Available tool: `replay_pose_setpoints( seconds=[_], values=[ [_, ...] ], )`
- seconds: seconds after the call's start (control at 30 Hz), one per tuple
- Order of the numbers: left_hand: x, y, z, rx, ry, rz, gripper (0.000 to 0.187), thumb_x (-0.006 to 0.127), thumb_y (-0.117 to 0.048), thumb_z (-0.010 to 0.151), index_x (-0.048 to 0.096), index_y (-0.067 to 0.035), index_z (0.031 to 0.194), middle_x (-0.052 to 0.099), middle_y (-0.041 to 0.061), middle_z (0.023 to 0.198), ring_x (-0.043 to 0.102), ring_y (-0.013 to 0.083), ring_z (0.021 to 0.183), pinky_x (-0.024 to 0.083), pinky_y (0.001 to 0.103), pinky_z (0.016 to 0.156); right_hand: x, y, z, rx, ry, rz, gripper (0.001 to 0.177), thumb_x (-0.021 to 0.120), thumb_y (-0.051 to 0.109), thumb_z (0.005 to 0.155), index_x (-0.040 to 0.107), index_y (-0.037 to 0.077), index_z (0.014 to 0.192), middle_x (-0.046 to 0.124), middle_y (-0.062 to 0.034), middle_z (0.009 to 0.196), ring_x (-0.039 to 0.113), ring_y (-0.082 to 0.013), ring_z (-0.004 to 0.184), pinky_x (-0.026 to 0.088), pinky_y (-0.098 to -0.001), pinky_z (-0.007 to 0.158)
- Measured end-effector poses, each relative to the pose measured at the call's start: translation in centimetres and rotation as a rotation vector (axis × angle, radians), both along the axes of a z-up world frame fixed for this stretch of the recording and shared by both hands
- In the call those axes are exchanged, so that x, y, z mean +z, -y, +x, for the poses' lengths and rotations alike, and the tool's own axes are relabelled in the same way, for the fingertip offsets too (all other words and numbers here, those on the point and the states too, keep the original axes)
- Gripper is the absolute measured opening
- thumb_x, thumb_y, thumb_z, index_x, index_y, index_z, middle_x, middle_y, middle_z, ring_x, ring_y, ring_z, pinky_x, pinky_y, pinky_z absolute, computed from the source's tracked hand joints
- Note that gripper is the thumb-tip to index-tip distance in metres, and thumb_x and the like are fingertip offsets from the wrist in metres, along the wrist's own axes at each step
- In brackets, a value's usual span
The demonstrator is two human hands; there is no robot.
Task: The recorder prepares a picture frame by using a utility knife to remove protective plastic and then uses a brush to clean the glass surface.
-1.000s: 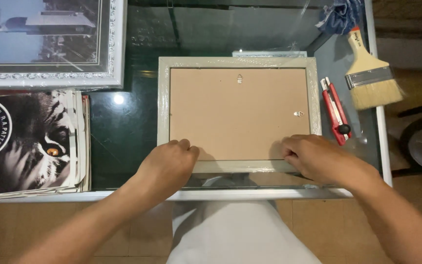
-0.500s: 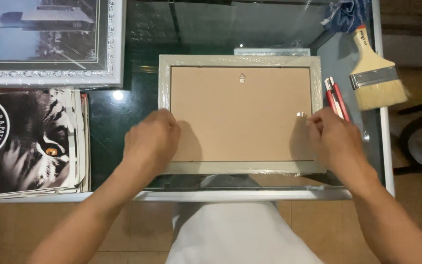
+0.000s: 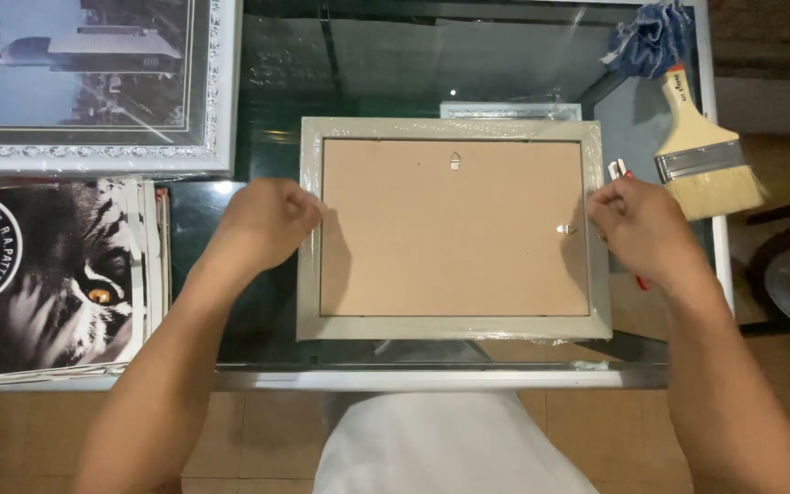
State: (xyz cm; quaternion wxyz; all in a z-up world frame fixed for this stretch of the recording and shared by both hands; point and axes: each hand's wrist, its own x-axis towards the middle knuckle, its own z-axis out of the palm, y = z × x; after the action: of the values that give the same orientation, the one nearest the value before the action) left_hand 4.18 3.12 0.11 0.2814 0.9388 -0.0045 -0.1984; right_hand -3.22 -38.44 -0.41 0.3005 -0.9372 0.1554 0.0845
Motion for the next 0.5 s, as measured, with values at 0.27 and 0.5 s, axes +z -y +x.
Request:
replay_pose_setpoints(
  seconds=[0.27, 0.5],
  values=[
    [-3.0, 6.4, 5.5, -0.338, 0.626, 0.129, 0.016, 0.076, -0.007, 0.087, 0.076, -0.006, 0.103, 0.071, 0.017, 0.094, 0.074, 0.0402, 0.084, 0.061, 0.047, 0.069, -3.0, -1.3, 7.5, 0.401, 0.311, -0.452, 0.023, 0.064, 0.020, 0.099, 0.070, 0.010, 0.119, 0.063, -0.0131, 0.105, 0.068, -0.0424, 0.103, 0.054, -0.0499, 0.085],
    [-4.5, 6.5, 7.5, -0.548, 0.769, 0.298, 0.020, 0.080, -0.013, 0.086, 0.073, -0.005, 0.103, 0.068, 0.012, 0.092, 0.075, 0.0305, 0.083, 0.062, 0.038, 0.068, -3.5, -0.2, 9.7, 0.590, 0.292, -0.528, 0.014, 0.059, 0.023, 0.103, 0.063, 0.010, 0.107, 0.059, -0.0115, 0.096, 0.069, -0.0419, 0.095, 0.055, -0.0489, 0.078]
  ],
)
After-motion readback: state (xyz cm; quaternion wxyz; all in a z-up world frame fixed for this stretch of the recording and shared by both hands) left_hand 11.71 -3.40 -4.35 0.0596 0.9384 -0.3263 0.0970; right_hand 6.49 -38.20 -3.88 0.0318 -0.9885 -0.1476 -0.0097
